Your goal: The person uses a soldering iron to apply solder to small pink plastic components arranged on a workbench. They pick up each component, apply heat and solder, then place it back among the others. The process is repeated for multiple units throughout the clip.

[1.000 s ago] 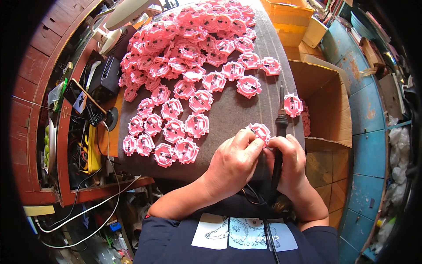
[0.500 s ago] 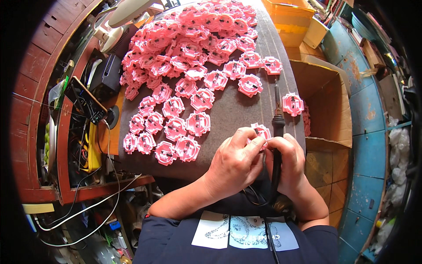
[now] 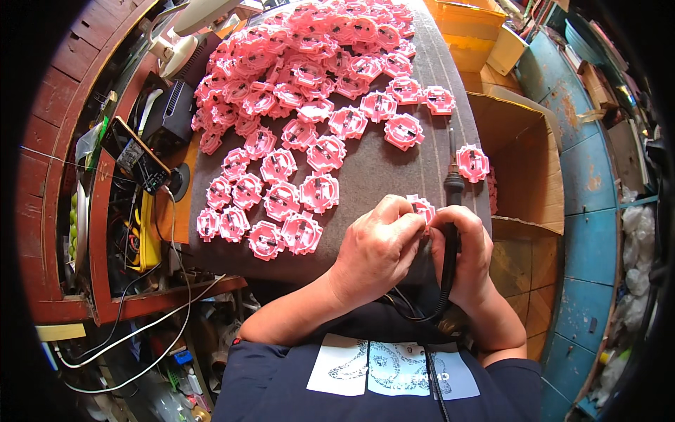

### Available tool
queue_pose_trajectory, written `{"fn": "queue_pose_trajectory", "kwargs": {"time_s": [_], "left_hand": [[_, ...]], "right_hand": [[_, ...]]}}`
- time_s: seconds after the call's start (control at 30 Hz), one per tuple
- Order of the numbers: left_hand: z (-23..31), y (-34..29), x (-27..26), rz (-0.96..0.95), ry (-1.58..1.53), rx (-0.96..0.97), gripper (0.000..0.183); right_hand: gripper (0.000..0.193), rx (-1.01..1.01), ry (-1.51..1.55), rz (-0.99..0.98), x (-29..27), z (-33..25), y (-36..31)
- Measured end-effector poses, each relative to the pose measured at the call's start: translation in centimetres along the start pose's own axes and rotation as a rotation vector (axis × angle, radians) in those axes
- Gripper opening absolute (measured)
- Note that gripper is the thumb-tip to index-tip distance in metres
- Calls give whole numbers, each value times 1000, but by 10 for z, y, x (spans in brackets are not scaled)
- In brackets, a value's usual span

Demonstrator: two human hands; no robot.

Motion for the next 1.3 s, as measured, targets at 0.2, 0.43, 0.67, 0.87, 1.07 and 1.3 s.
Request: {"fn": "queue_pose_trajectory", "kwargs": {"time_s": [0.2,0.43,0.67,0.87,1.07,1.3], "left_hand": [[0,-1,2,29,5,-7,15],[2,-3,-1,107,-24,-54,14],[2,-4,-1,86,43,-25,16],[2,-4,2,97,48,-15,17],[3,-2,2,107,56,0,18],[3,-2,3,105,56,-2,18]], "right_hand": [[50,-259,-65,-10,1,-3,-7],[42,-201,-110,-52,4,-3,-12],[35,-249,-71,-9,-14,-10,-16],[77,-217,-45,-5,-39,-16,-32],[32,-196,7,-58,-49,-33,-37],[29,-187,-4,-116,-48,-36,-37]]}}
Point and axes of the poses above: each hand's wrist, its own y-axis towards the middle knuckle, its own x-axis out of the palm, z = x × y, the point moved 2 cm from there along y, towards the middle knuckle, and after that the axes turned 12 degrees about y, right-handed, at the moved point
